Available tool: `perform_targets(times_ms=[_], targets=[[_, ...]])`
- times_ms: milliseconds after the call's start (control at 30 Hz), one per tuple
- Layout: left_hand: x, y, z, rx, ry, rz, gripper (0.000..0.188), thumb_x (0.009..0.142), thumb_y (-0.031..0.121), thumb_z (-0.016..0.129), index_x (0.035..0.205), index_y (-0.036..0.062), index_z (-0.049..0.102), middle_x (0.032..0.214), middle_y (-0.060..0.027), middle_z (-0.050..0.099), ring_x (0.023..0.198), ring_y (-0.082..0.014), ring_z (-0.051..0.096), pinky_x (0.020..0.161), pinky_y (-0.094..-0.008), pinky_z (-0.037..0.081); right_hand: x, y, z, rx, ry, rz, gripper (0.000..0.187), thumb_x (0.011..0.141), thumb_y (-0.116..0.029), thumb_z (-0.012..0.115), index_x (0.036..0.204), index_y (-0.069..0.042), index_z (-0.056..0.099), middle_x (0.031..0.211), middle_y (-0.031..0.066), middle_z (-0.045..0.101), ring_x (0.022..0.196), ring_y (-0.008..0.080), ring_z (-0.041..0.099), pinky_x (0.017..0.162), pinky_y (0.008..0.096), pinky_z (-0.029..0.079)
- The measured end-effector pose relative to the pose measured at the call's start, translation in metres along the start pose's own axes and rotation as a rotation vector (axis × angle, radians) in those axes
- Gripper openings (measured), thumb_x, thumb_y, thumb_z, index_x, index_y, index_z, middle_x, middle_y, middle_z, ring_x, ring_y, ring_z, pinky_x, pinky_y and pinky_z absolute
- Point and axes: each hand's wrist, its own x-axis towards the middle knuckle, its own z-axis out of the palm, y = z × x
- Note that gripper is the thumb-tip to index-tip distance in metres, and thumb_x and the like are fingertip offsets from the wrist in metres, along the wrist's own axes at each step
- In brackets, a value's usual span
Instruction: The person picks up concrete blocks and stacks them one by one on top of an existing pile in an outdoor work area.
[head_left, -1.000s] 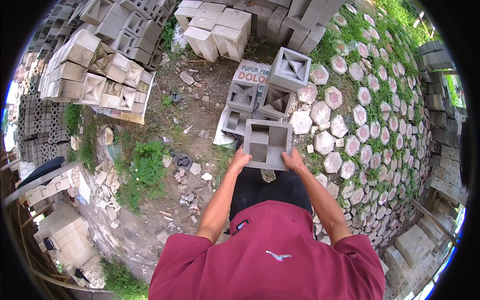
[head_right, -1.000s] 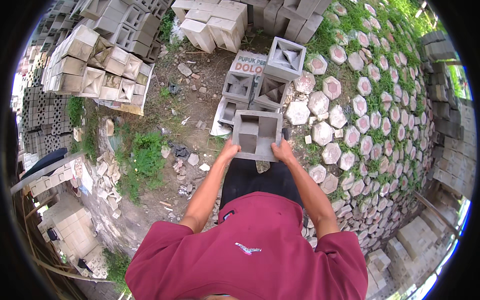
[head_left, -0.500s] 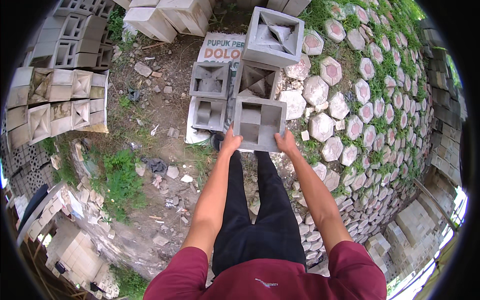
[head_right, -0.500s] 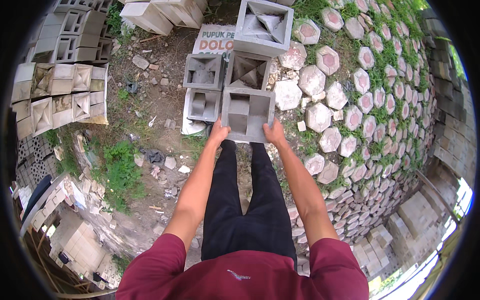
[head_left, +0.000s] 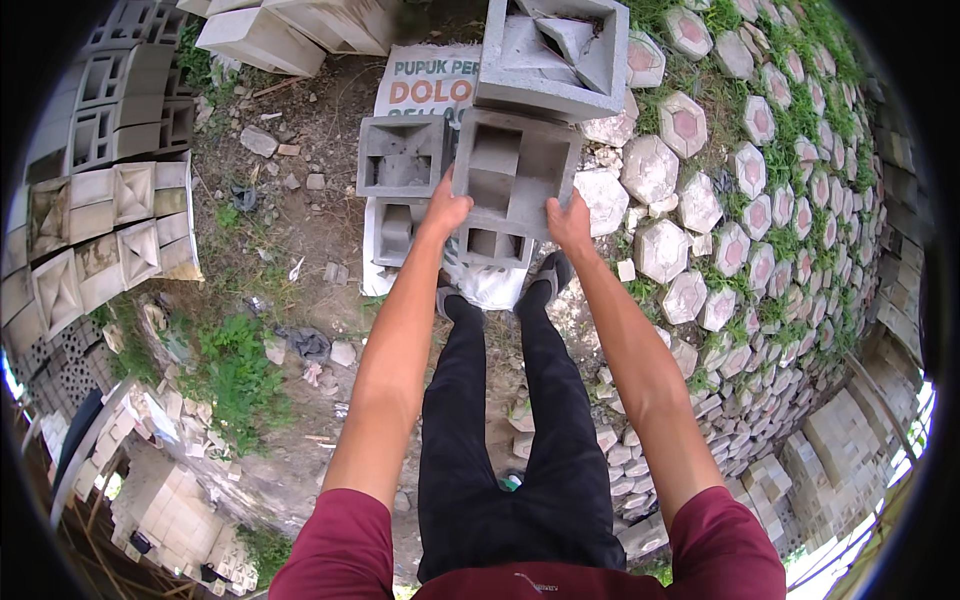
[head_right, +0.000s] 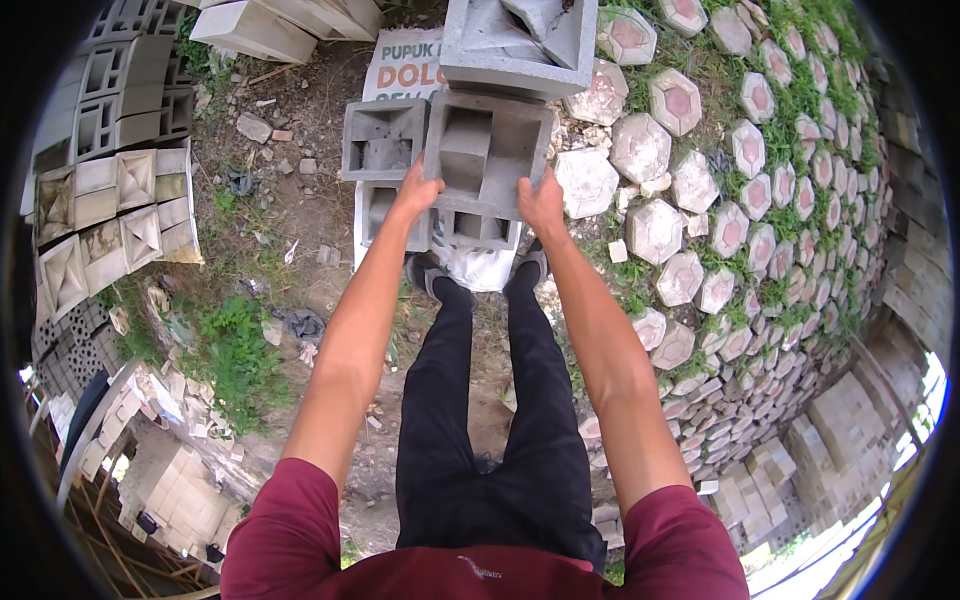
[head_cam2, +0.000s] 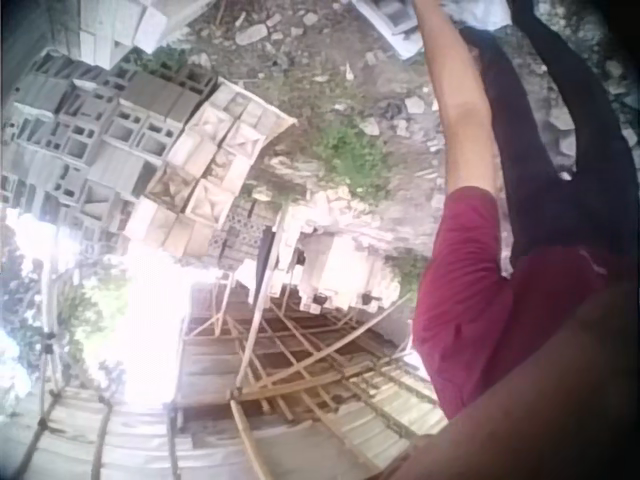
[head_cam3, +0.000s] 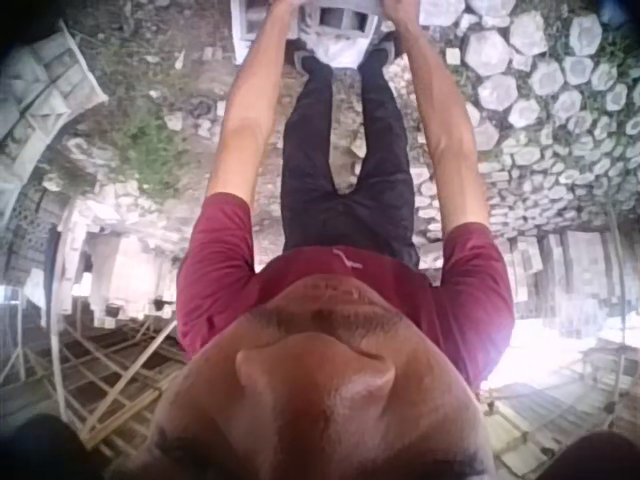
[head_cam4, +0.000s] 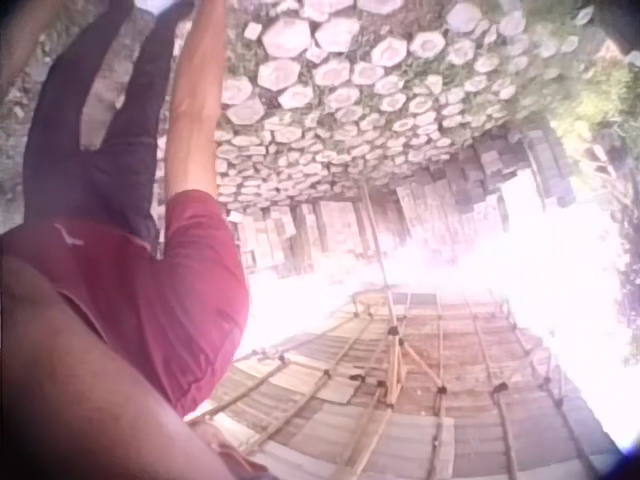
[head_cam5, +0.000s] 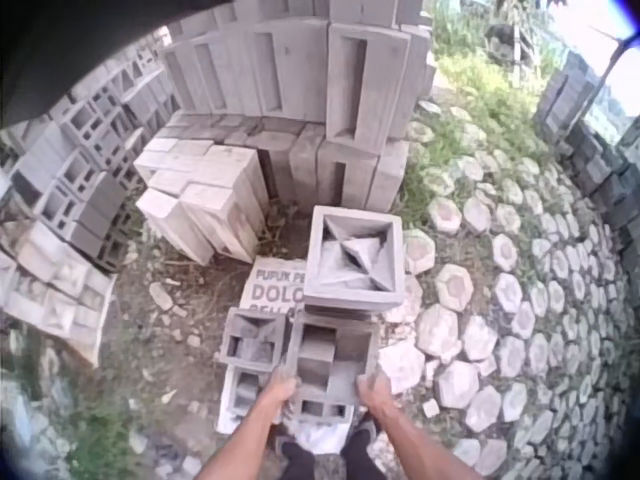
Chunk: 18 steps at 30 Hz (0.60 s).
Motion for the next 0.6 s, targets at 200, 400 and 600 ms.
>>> perform_targets(times_ms=[200, 400, 600], targets=[[0.009, 0.010, 0.011, -0.130, -0.055, -0.112, 0.081, 0.067, -0.003, 0.053, 0.146, 0.0009, 0.032, 0.134, -0.0186, 0.052, 0.126, -0.0271, 0.049, 0.105, -0.0311, 0.035, 0.025, 0.007, -0.008, -0.072, -0.022, -0.012, 0.045, 0.080, -0.021, 0.061, 0.114, 0.009, 0.053, 0.100, 0.0313, 0.064, 0.098, 0.0459, 0.061, 0.086, 0.0447, 0.049], [0.020, 0.002, 0.002, -0.044, 0.012, -0.051, 0.083, 0.068, -0.001, 0.054, 0.147, 0.0002, 0.029, 0.135, -0.0201, 0.052, 0.127, -0.0290, 0.048, 0.106, -0.0324, 0.035, 0.029, 0.000, 0.002, -0.089, -0.012, -0.038, 0.044, 0.081, -0.021, 0.061, 0.114, 0.008, 0.054, 0.099, 0.0312, 0.064, 0.097, 0.0452, 0.062, 0.085, 0.0441, 0.050], [0.016, 0.029, 0.002, 0.077, -0.052, 0.064, 0.076, 0.073, 0.005, 0.057, 0.144, -0.0007, 0.031, 0.135, -0.0245, 0.049, 0.127, -0.0328, 0.048, 0.106, -0.0352, 0.036, 0.030, -0.023, -0.021, -0.081, -0.028, -0.012, 0.053, 0.086, -0.035, 0.065, 0.115, 0.007, 0.054, 0.099, 0.0315, 0.064, 0.097, 0.0465, 0.061, 0.084, 0.0459, 0.049]])
